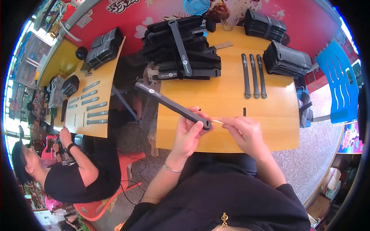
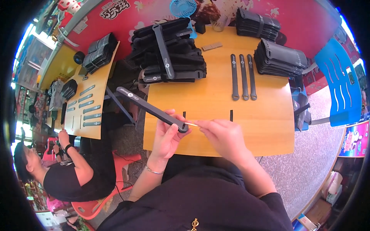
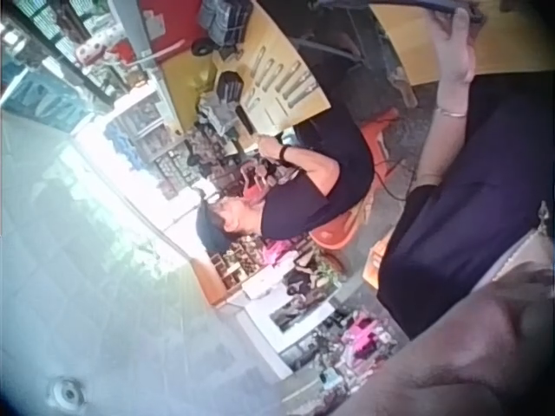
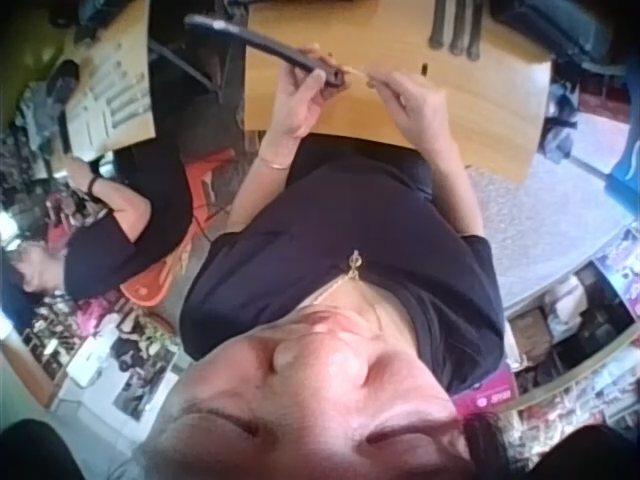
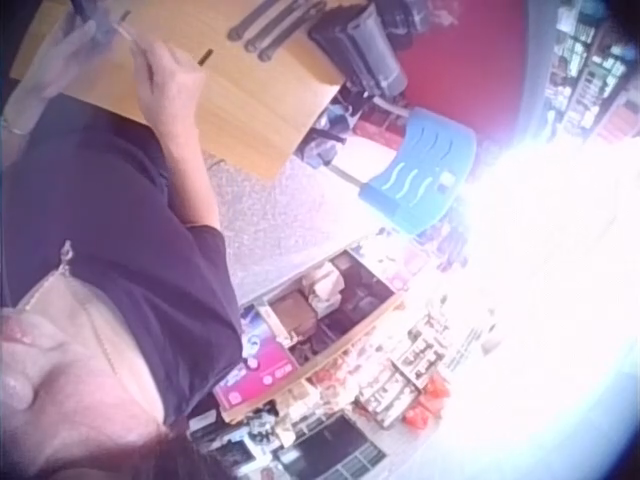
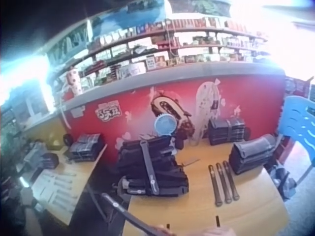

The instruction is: Manually attaching hardware components like rivets and buckles to leather straps.

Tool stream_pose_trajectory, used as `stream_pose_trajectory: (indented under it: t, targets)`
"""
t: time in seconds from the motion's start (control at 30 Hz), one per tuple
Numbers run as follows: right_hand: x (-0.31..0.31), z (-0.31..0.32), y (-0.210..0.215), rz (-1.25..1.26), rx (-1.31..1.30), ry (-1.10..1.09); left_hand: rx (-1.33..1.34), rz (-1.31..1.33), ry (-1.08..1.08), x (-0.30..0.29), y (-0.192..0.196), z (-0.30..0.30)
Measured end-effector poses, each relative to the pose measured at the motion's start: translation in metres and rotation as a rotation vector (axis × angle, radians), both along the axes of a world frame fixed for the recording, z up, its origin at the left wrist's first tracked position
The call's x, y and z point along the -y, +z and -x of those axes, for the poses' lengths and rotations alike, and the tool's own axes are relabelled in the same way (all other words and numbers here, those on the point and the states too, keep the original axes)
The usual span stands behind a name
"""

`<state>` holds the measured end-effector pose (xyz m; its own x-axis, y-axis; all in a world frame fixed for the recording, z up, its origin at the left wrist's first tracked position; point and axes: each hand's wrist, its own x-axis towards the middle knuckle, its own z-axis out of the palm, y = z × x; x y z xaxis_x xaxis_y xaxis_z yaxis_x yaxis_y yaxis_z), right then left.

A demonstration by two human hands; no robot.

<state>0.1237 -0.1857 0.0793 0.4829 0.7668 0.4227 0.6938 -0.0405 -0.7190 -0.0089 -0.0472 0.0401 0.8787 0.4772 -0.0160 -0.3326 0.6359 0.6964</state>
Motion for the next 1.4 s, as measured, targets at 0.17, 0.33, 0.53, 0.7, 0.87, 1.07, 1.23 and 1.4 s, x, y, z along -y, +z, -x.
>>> stream_pose_trajectory:
  t: [0.17,0.33,0.53,0.7,0.87,1.07,1.23,1.4]
  targets:
    - [0.001,0.01,0.0,0.09,0.064,-0.011,0.019,-0.046,0.122,0.004,-0.002,-0.006]
    - [0.0,0.014,-0.006,0.071,0.074,-0.053,0.013,-0.076,0.196,0.008,-0.001,-0.008]
    - [-0.003,0.014,-0.008,0.062,0.062,-0.056,0.034,-0.098,0.23,0.008,-0.003,-0.009]
    - [-0.002,0.015,-0.01,0.071,0.042,-0.056,0.039,-0.135,0.24,0.01,-0.003,-0.011]
    - [-0.003,0.017,-0.012,0.065,0.023,-0.075,0.043,-0.164,0.261,0.01,-0.005,-0.012]
    - [-0.004,0.019,-0.009,0.123,0.062,-0.091,0.029,-0.404,0.377,0.01,-0.008,-0.013]
    - [-0.005,0.024,-0.016,0.138,-0.385,-0.026,-0.005,-0.912,0.59,0.007,-0.01,-0.014]
    - [-0.009,0.022,-0.019,0.15,-0.952,0.099,0.01,-1.091,0.642,0.003,-0.004,-0.012]
